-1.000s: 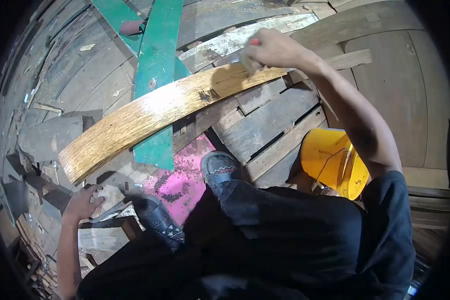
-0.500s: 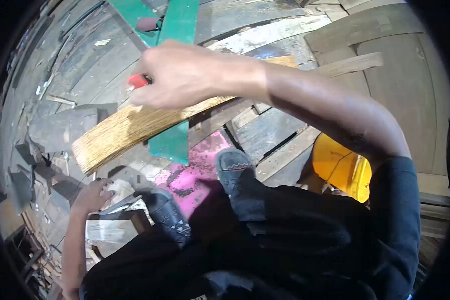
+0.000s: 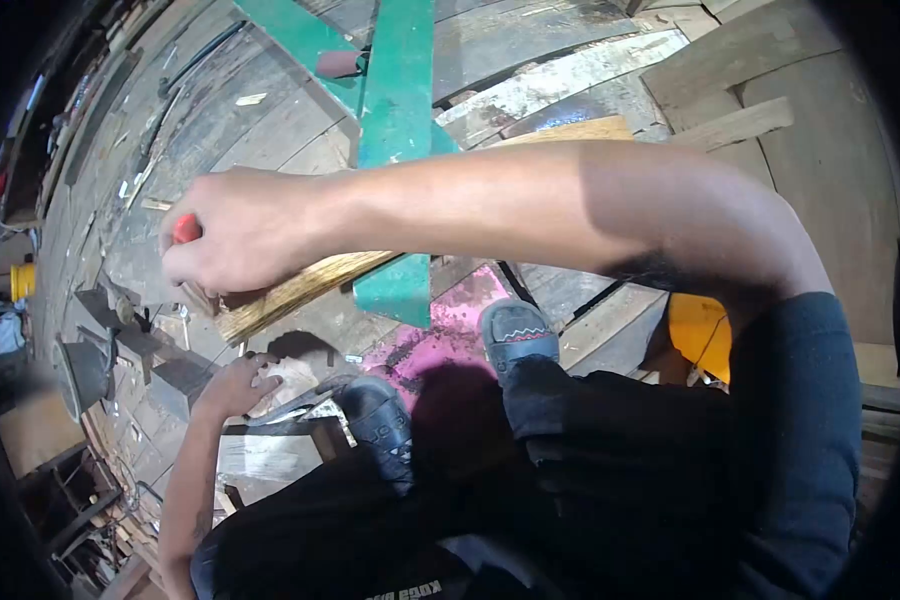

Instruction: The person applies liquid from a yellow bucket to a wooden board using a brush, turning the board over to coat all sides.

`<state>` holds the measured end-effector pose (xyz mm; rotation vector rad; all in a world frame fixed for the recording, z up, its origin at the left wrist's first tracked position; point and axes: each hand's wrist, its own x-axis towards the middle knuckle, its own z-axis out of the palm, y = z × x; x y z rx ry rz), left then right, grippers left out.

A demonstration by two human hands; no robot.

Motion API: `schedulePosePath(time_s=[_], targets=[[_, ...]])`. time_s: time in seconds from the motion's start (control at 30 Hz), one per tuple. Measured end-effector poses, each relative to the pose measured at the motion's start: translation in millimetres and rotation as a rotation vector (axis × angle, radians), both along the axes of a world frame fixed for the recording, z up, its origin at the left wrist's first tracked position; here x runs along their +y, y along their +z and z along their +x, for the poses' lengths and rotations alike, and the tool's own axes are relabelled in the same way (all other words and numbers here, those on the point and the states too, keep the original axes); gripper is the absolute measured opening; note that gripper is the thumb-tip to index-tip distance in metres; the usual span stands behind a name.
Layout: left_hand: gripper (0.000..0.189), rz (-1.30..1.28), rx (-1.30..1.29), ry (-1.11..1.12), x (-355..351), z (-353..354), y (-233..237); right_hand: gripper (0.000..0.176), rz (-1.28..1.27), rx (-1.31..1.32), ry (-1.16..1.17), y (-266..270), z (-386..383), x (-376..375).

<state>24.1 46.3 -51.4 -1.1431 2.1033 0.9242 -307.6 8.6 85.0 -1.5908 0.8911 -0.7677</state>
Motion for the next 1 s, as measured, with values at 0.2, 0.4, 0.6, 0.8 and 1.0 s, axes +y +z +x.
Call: schedulePosePath(time_s=[0.2,0.4,0.6,0.8,1.0], targets=[[0.05,0.005,0.003,0.003,-0.7,-8.2,4.2,0.031,0.096,0.014,0.066,-29.8,-19.6,10.7],[0.051,-0.011,-0.039,-0.031,-4.4,-6.7,1.5,0.034,0.172,0.159,-0.004,-43.0,-101.7,42.9],[0.05,-0.06,0.013,-0.107,-6.0,3.1,-9.4,0.034,0.312,0.415,-0.085,-48.8,-196.9,69.6],[0.051,-0.065,0.042,-0.098,-10.8,0.9,-16.3,0.034,0.629,0.549,-0.246,-64.9,-303.0,90.5],[0.051,0.014,-0.057,-0.033,-10.0,-14.3,-2.0,0.023,0.373,0.96,-0.255,-77.8,-402.7,105.1]])
